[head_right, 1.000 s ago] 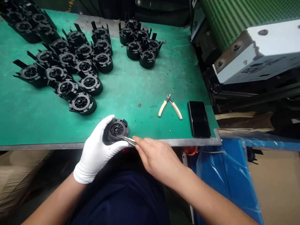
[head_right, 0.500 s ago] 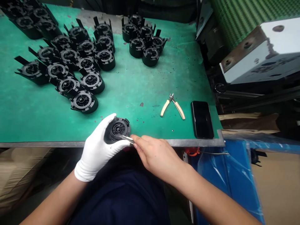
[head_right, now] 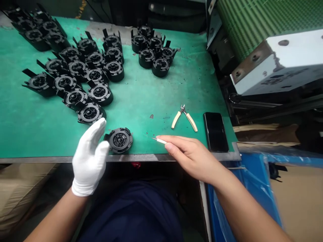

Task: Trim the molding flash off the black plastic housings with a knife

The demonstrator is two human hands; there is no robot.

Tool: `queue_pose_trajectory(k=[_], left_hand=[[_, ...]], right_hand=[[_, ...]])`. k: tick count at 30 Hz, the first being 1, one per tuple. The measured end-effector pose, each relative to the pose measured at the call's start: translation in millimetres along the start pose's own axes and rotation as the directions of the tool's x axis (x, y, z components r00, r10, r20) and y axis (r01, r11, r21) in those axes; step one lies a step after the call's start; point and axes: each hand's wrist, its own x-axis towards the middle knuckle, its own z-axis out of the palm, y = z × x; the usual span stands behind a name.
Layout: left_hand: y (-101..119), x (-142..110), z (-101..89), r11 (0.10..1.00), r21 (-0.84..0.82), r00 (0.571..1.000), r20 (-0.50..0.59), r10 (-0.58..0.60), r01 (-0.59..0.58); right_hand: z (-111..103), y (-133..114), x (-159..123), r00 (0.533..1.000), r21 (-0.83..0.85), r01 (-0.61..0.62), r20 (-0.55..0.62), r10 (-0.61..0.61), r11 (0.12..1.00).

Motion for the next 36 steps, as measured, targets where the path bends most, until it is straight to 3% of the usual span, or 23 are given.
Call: queue_pose_trajectory(k=[6, 12, 17, 23, 29, 36], left_hand=[[2.8, -2.1, 17.1, 0.991, 0.130, 0.992, 0.121, -0.043, 0.028], [2.4, 6.6, 16.3, 0.991, 0.129, 0.982, 0.182, -0.057, 0.034], [2.6, 8.4, 16.1, 0.987, 0.164, 0.985, 0.171, -0.021, -0.007], [2.7, 4.2, 21.7, 0.983, 0.182, 0.993, 0.119, -0.016, -0.006], [9.3, -5.8, 38.7, 0.978, 0.204, 0.999, -0.025, -0.026, 0.031], [9.4, -7.5, 41.0, 0.981, 0.189, 0.999, -0.032, -0.037, 0.043]], right_hand=[[22.2, -4.1, 31.6, 0.990, -0.210, 0.136, 0.055, -0.127, 0.968], [20.2, -0.6, 57.8, 0.971, -0.383, 0.234, 0.141, -0.194, 0.894], [22.7, 5.3, 60.0, 0.975, -0.431, 0.214, 0.045, -0.216, 0.877], [30.3, 0.3, 53.2, 0.981, -0.422, 0.187, 0.037, -0.189, 0.887], [48.0, -14.8, 42.8, 0.991, -0.477, -0.006, -0.122, -0.059, 0.879], [55.2, -20.6, 36.8, 0.990, -0.476, 0.004, -0.123, -0.071, 0.879]])
